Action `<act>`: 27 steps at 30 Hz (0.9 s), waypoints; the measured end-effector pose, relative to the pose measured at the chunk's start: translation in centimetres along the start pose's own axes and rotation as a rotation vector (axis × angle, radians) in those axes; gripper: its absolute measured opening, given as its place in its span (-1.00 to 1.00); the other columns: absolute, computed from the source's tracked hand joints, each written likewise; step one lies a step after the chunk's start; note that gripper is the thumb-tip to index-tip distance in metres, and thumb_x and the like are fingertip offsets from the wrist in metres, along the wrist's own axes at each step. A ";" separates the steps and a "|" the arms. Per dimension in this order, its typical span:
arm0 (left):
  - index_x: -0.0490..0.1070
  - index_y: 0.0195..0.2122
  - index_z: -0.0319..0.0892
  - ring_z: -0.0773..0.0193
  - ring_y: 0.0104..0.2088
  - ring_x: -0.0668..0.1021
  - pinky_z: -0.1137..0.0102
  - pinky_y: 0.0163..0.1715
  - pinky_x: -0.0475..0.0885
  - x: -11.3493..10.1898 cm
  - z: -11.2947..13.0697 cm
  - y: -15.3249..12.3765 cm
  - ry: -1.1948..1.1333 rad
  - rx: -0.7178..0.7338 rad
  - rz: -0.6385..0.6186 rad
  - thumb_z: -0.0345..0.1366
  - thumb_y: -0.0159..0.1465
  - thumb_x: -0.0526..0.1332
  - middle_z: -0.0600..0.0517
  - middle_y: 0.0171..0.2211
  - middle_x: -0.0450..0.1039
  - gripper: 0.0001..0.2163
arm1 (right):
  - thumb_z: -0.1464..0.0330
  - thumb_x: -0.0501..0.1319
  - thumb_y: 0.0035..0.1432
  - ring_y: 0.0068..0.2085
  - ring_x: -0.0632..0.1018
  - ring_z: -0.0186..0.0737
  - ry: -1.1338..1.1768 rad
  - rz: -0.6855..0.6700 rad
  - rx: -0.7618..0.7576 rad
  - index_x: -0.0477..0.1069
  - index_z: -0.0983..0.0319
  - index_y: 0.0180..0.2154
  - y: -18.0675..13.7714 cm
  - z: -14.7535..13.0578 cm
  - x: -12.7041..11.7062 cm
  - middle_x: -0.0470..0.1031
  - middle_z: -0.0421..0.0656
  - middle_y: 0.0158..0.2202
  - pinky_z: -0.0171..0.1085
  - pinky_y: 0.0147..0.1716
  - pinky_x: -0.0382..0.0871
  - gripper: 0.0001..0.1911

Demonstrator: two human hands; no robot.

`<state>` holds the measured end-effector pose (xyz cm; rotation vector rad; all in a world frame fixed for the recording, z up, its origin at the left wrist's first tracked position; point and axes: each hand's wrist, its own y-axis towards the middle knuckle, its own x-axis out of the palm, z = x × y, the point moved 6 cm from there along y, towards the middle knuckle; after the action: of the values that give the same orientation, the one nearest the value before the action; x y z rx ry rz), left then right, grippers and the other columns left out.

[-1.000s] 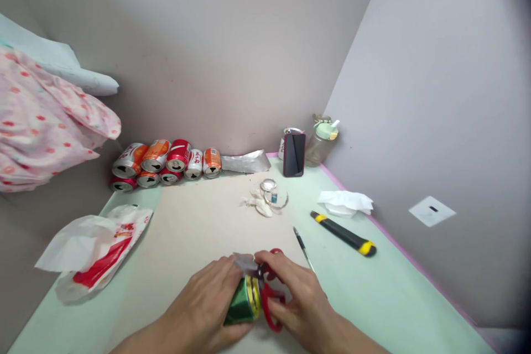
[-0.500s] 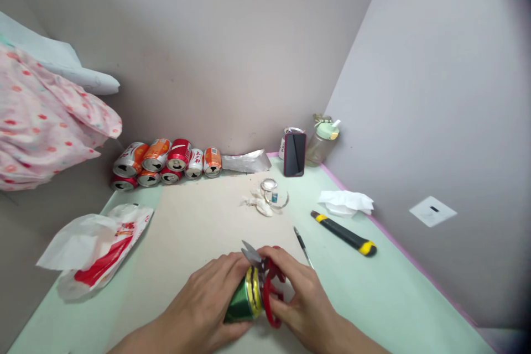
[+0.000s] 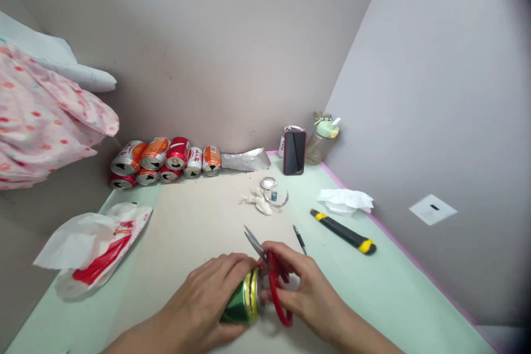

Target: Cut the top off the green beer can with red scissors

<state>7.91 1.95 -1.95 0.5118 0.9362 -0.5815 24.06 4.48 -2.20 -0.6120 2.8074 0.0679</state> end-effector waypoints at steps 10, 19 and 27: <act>0.07 0.19 0.07 0.10 0.00 0.56 0.31 -0.01 0.44 0.0 0.4 0.0 -0.047 0.012 -0.009 -0.44 0.09 0.38 0.01 0.09 0.45 -0.29 | 0.40 0.48 -0.07 -0.25 0.41 -0.27 0.105 -0.049 0.084 0.45 0.19 -0.07 0.0 -0.3 0.0 0.47 -0.24 -0.24 -0.37 -0.23 0.34 -0.52; 0.09 0.20 0.08 0.10 -0.04 0.58 0.35 -0.04 0.45 -0.8 0.7 0.2 -0.102 0.030 0.024 -0.38 0.13 0.37 0.02 0.05 0.49 -0.34 | 0.31 0.48 -0.03 -0.23 0.44 -0.23 0.031 -0.014 -0.028 0.45 0.18 -0.06 -0.2 -1.3 0.2 0.45 -0.20 -0.20 -0.34 -0.21 0.37 -0.53; 0.18 0.15 0.06 0.13 -0.08 0.61 0.42 -0.09 0.47 -1.5 0.9 0.1 -0.198 0.008 0.029 -0.28 0.11 0.43 0.05 0.02 0.53 -0.38 | 0.39 0.49 -0.14 -0.27 0.38 -0.26 0.136 -0.062 0.024 0.44 0.17 -0.11 -0.2 -1.0 0.4 0.40 -0.24 -0.27 -0.37 -0.29 0.30 -0.50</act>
<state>7.78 1.79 -0.23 0.4650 0.7383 -0.5982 23.47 4.05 -1.31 -0.7229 2.9122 -0.0209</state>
